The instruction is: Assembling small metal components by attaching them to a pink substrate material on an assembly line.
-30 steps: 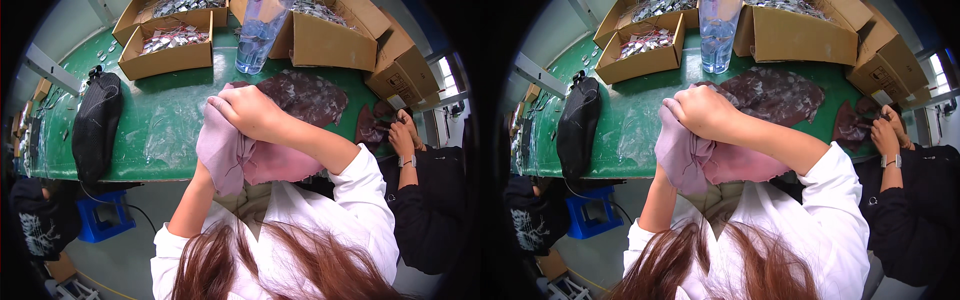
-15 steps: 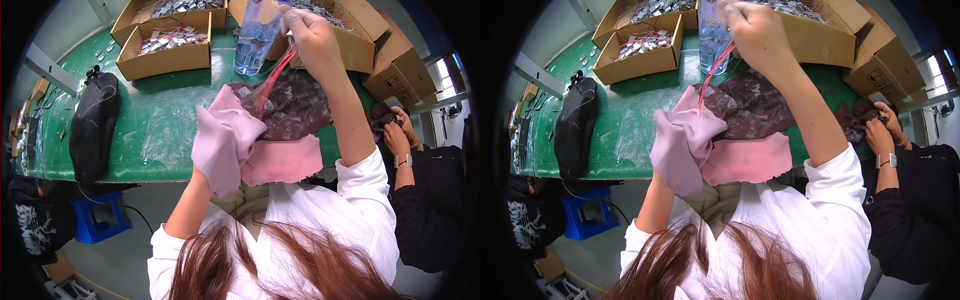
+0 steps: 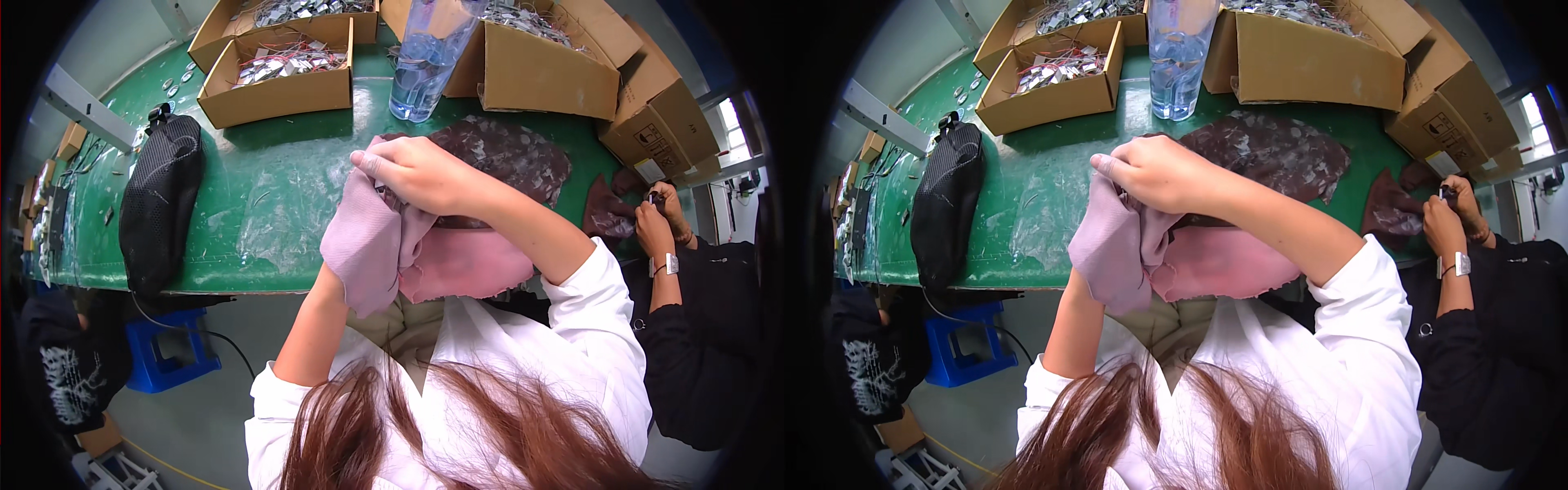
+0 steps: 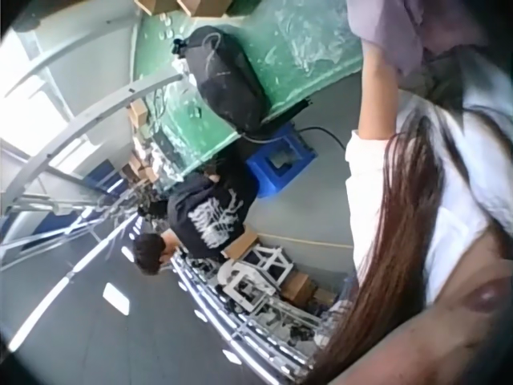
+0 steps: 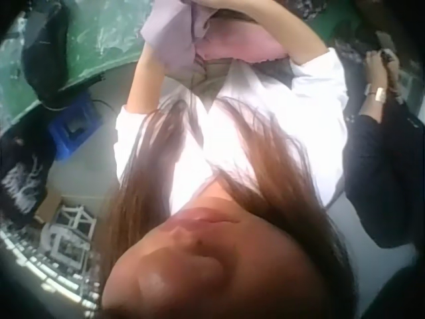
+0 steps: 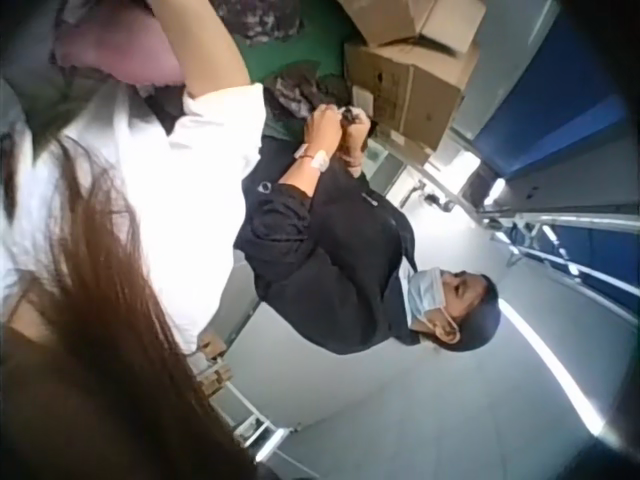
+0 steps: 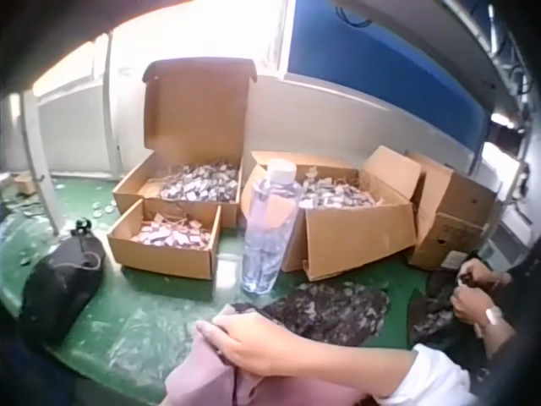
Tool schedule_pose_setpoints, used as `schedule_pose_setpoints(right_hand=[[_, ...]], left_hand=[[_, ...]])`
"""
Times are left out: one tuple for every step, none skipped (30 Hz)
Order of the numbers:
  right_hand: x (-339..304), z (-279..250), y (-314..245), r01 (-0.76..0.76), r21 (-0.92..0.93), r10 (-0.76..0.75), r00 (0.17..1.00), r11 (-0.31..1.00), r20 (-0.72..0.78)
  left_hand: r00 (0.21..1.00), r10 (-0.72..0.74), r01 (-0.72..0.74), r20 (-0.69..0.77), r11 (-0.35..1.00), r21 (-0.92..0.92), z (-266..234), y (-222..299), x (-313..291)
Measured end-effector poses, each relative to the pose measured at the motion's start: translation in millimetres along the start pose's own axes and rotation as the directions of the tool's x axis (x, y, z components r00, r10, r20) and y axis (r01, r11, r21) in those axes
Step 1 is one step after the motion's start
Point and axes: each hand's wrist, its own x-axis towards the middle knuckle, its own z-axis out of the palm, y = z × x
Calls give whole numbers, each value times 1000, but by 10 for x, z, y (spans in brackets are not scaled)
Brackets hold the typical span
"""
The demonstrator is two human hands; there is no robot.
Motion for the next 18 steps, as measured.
schedule_pose_setpoints(right_hand=[[-10, -36, -2, -5, -3, 5, 1000, 1000, -2], [-24, -84, -79, -103, 59, 102, 994, 993, 32], [-29, -115, -114, -203, 117, 195, 978, 972, 73], [-6, -57, -4, -107, 69, 109, 994, 992, -17], [15, 0, 47, -95, 66, 96, 995, 993, -10], [20, 50, 80, 48, -78, -58, 988, 996, -140], [16, 80, 98, 173, -233, -229, 943, 957, -242], [42, 143, -2, 186, -239, -243, 940, 953, -237], [66, 177, -4, 181, -257, -245, 938, 949, -244], [59, 169, 14, 187, -242, -250, 932, 952, -263], [46, 169, 26, 176, -218, -233, 934, 960, -272], [31, 181, 13, 177, -149, -217, 921, 973, -324], [24, 196, -25, 165, -145, -205, 923, 976, -327], [2, 206, -78, 140, -119, -172, 934, 983, -314], [-38, 226, -157, 130, -92, -153, 934, 987, -324], [-41, 247, -182, 111, -134, -149, 935, 985, -321], [-14, 288, -165, 134, -131, -172, 923, 982, -346], [6, 269, -98, 142, -112, -173, 916, 984, -361]], left_hand=[[996, 85, -85, -16, 996, 21, 36, -18, 6], [1000, -19, 19, -20, 1000, -25, 31, 2, 10], [992, -123, 121, -20, 990, -72, 25, 28, 18], [974, -225, 222, -16, 968, -118, 19, 55, 31], [949, -315, 308, -20, 937, -164, -9, 103, 25], [936, -351, 339, -34, 921, -191, -48, 77, 63], [920, -390, 374, -36, 902, -218, -59, 39, 108], [997, 71, -61, -31, 968, 244, -163, -136, 178], [939, 336, -326, 77, 794, 513, -203, -183, 226], [797, 572, -519, 196, 482, 706, -198, -245, 311], [695, 679, -555, 234, 300, 776, -170, -244, 311], [688, 699, -605, 195, 405, 686, -164, -266, 278], [680, 718, -647, 150, 490, 584, -196, -285, 220], [768, 636, -575, 70, 638, 513, -187, -227, 122], [843, 538, -489, 1, 766, 418, -140, -170, 31], [724, 688, -597, 43, 595, 537, -140, -273, 118], [597, 794, -657, 112, 403, 637, -180, -388, 218], [680, 727, -611, 96, 488, 624, -140, -332, 195]])
